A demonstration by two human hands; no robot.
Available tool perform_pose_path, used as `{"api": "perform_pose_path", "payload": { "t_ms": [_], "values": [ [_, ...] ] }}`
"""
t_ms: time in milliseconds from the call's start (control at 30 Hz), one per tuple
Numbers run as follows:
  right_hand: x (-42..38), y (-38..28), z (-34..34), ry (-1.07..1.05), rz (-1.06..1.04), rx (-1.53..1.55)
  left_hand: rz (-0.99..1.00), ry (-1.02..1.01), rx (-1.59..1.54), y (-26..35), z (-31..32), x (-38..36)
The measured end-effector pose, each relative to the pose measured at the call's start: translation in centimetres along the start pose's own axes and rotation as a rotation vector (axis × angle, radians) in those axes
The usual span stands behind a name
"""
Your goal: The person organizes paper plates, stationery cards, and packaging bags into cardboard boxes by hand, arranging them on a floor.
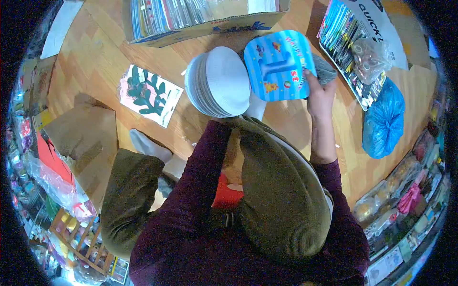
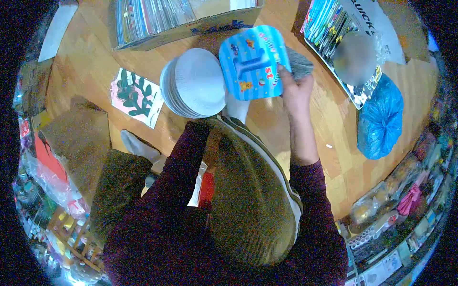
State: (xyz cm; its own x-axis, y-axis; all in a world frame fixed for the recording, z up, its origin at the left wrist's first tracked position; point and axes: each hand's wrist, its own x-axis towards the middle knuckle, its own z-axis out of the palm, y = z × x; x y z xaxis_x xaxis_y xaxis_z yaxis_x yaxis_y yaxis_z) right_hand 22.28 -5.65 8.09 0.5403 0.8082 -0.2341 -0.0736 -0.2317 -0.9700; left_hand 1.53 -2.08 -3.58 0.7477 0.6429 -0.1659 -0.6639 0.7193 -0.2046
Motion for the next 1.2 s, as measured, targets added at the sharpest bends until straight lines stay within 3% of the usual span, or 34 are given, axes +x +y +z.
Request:
{"api": "perform_pose_path", "payload": {
  "t_ms": [133,267,367,433,467,567,633,700,733,800,867,900,933,1033,1100,1133,1200],
  "values": [
    [0.8,1.0,-1.7,0.147,-0.006,0.300,-0.003,-0.012,0.015,0.2,-0.1,0.6],
    [1.3,2.6,-2.6,0.187,-0.020,0.246,-0.022,-0.023,0.070,0.3,-0.5,1.6],
    [1.8,5.1,-2.6,0.223,-0.084,0.100,-0.012,-0.019,0.087,0.0,0.3,2.0],
    [2.2,7.0,-3.0,0.110,-0.138,-0.337,0.018,0.001,0.070,-0.7,2.3,1.8],
    [2.8,9.2,-4.3,0.179,0.013,-0.359,0.037,0.018,0.048,-1.0,3.0,1.9],
    [3.1,9.0,-5.9,0.321,0.072,-0.356,-0.019,-0.108,-0.182,-1.4,2.4,2.0],
    [2.8,7.5,-5.3,0.340,-0.039,-0.432,-0.029,-0.062,-0.208,-1.4,2.4,1.6],
    [1.2,4.7,-3.7,0.190,-0.268,-0.400,-0.045,-0.026,-0.241,-1.4,1.6,1.6],
    [-0.2,3.1,-2.3,0.150,-0.186,-0.403,-0.054,-0.020,-0.232,-1.6,1.0,1.3],
    [-2.5,3.8,-0.9,-0.205,-0.354,-0.647,-0.072,-0.004,-0.227,-2.2,0.5,1.2],
    [-4.6,3.6,3.0,-0.599,-0.275,-0.344,-0.087,0.014,-0.219,-3.3,-0.1,1.0],
    [-4.4,0.6,4.8,-0.828,-0.829,-0.748,-0.095,0.022,-0.216,-3.9,-0.4,0.8],
    [-3.5,0.0,5.3,-0.818,-0.863,-0.757,-0.101,0.027,-0.204,-4.3,-0.6,0.7],
    [-1.1,-0.6,6.2,-0.627,-0.780,-0.747,-0.123,0.036,-0.184,-5.4,-0.8,1.1],
    [1.1,1.8,6.1,-0.542,-0.147,-0.339,-0.133,0.038,-0.181,-6.0,-0.9,1.1],
    [1.9,2.9,5.4,-0.542,-0.148,-0.340,-0.134,0.038,-0.183,-6.3,-0.9,0.9],
    [2.1,3.7,4.4,-0.640,0.080,-0.680,-0.128,0.044,-0.183,-6.6,-1.0,0.8]
  ]
}}
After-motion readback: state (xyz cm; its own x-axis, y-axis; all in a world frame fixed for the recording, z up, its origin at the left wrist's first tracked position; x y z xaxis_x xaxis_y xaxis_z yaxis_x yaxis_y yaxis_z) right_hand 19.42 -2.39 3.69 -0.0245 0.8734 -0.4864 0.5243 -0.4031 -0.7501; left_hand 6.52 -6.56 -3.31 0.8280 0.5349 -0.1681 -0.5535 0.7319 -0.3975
